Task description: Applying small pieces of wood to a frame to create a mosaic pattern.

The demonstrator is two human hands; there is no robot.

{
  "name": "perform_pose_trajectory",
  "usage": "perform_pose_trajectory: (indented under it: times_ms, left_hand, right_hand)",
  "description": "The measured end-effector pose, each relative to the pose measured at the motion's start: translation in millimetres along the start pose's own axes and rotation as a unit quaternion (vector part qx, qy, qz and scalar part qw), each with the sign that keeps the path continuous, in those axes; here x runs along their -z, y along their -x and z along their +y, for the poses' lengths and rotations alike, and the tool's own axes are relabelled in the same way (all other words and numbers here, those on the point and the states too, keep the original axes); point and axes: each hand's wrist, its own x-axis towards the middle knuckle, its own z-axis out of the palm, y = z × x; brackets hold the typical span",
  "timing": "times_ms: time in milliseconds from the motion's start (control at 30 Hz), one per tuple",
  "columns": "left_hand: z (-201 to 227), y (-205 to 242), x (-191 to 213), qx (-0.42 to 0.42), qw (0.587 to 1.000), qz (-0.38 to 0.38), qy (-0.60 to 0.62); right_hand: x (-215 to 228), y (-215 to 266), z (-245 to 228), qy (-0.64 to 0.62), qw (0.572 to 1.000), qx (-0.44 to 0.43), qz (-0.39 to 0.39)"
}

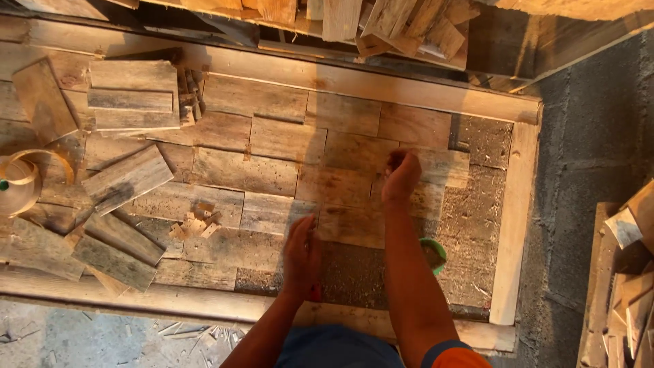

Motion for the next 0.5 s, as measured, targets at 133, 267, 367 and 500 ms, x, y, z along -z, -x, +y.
perform_pose_trajectory:
  times_ms: [133,267,367,500]
  left_hand:
    - [-20.2,57.0,45.0,-0.025,0.998,0.040,-0.031]
    - [-31.9,107.4,88.4,0.045,0.996,-0.008,-0.074]
    - [-55.3,150.5,124.9,0.058,0.993,-0.038,-0.097]
    - [-160.0,241.3,167.9,0.194,0.975,0.023,-0.107]
  right_hand:
    - [7.6,55.7,25.0,0.150,0.972,0.180,-0.026]
    - [5.1,79.8,42.9,0.217,0.946,0.230,-0.075]
    - [-9.3,94.9,27.0,0.262,0.928,0.261,-0.056]
    - [-2.4,90.9,34.6,0.194,0.954,0.225,-0.035]
